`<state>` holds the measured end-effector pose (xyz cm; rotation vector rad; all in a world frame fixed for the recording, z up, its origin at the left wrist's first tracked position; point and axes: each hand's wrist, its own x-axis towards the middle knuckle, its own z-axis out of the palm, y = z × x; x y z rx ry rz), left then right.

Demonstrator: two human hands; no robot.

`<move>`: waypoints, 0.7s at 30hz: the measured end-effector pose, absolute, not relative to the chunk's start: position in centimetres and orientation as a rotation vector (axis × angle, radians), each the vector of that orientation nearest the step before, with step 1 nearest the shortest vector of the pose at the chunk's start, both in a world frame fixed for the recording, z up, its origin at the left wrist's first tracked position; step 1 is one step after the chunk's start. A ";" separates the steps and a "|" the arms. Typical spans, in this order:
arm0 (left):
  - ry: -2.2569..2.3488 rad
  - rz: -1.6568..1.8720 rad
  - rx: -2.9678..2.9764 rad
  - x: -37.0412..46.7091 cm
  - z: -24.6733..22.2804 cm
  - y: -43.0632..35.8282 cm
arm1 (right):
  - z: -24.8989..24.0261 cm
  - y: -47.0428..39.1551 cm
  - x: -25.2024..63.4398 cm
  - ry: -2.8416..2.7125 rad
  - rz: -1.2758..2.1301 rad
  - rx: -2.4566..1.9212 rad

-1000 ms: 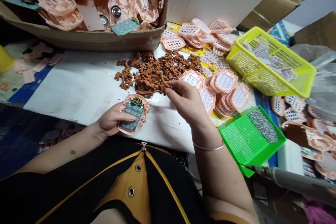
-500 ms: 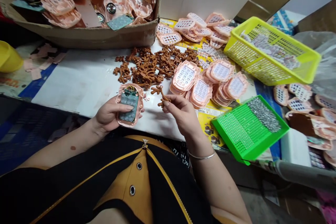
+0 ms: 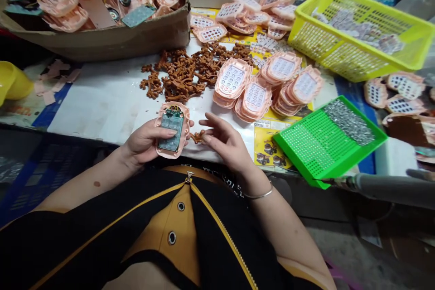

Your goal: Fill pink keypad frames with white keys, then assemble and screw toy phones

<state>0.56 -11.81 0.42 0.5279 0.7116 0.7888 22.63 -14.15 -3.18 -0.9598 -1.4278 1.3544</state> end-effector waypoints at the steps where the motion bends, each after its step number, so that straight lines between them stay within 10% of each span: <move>1: 0.714 0.779 0.533 0.7 0.5 -11.9 | -3.1 -14.1 22.6 -1.351 1.450 -0.979; 21: 0.756 0.547 0.763 1.7 0.6 -12.7 | -0.8 -13.0 21.6 -0.968 1.414 -1.094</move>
